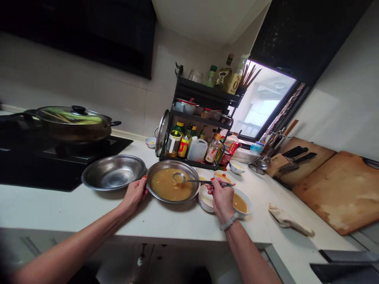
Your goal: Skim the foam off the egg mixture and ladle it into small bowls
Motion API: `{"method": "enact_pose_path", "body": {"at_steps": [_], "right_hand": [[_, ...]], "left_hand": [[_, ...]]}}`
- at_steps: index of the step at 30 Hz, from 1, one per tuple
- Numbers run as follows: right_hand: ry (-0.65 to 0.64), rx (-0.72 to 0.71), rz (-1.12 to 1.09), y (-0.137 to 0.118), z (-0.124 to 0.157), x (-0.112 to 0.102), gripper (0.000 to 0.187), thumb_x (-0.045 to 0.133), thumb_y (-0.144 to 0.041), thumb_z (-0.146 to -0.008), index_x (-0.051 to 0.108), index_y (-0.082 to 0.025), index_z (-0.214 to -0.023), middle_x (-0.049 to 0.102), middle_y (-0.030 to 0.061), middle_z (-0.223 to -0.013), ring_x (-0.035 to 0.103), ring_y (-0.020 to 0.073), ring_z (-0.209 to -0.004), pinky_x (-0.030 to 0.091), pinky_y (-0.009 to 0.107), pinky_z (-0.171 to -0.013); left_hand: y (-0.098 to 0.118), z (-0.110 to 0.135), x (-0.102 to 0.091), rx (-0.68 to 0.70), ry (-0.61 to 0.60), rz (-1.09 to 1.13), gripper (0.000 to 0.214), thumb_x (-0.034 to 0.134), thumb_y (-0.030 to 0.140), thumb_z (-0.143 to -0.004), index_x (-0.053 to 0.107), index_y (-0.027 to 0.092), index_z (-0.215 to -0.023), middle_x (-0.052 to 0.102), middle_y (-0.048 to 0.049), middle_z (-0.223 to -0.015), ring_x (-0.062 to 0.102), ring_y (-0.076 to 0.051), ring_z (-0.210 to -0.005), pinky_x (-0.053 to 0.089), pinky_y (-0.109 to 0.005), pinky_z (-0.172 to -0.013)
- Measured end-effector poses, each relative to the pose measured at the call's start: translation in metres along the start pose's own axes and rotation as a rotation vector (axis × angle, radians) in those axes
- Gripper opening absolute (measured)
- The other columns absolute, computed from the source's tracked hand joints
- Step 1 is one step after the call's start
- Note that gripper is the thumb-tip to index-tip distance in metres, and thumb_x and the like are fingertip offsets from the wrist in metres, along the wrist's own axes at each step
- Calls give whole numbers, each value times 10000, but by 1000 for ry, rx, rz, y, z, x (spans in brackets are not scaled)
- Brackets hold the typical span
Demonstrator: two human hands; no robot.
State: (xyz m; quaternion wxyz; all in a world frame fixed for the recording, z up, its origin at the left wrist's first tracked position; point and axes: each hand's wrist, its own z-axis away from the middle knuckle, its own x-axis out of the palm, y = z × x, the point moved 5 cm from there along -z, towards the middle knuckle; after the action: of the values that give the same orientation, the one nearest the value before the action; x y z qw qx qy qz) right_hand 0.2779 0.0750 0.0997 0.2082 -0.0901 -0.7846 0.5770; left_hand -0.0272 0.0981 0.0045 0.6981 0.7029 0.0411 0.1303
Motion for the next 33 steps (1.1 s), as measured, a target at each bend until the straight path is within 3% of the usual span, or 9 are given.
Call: {"method": "enact_pose_path", "body": {"at_steps": [8,12,16,21,26,33], "right_hand": [[175,-74,-7,-18,-35,-38,322,810,-325,-530,591,-160,-700,621,-9,-495,591,129,-422,441,195,-360],[277,-147,108,-19,-49,-56,331,780,-386,-551,581,-171,-704,620,-5,-480,588,148,-399,455,223,-359],[284,-190,298,-15,-48,-62,330,746,-444,-590,598,-177,-714,619,4,-470,580,169,-378,473,263,-369],[79,-309,488,-15,-29,-52,349,695,-476,-674,678,-160,-822,651,18,-556,590,164,-432,494,271,-421],[-105,-525,474,-26,0,-28,250,664,-422,-754,712,-193,-842,687,47,-796,613,147,-552,535,283,-499],[-337,-363,361,-16,37,19,238,668,-428,-773,702,-206,-849,637,5,-612,562,129,-435,488,260,-433]], "left_hand": [[1,0,-1,18,6,-9,484,456,610,-756,427,215,-477,393,43,-370,299,-80,-338,208,-218,-370],[-3,-2,0,-1,-5,-6,490,448,619,-758,430,215,-482,387,47,-377,286,-78,-338,200,-218,-373],[-3,-1,-1,3,2,-17,497,439,624,-762,425,218,-476,392,40,-375,294,-85,-342,199,-221,-375],[2,1,0,16,0,-18,493,446,611,-762,434,214,-470,399,38,-375,300,-84,-342,211,-219,-377],[1,0,0,-12,12,-8,492,445,606,-757,428,213,-461,385,41,-367,290,-77,-340,195,-214,-372],[0,0,0,29,-3,-3,500,455,629,-751,432,211,-476,395,41,-377,291,-75,-337,200,-217,-368]]}}
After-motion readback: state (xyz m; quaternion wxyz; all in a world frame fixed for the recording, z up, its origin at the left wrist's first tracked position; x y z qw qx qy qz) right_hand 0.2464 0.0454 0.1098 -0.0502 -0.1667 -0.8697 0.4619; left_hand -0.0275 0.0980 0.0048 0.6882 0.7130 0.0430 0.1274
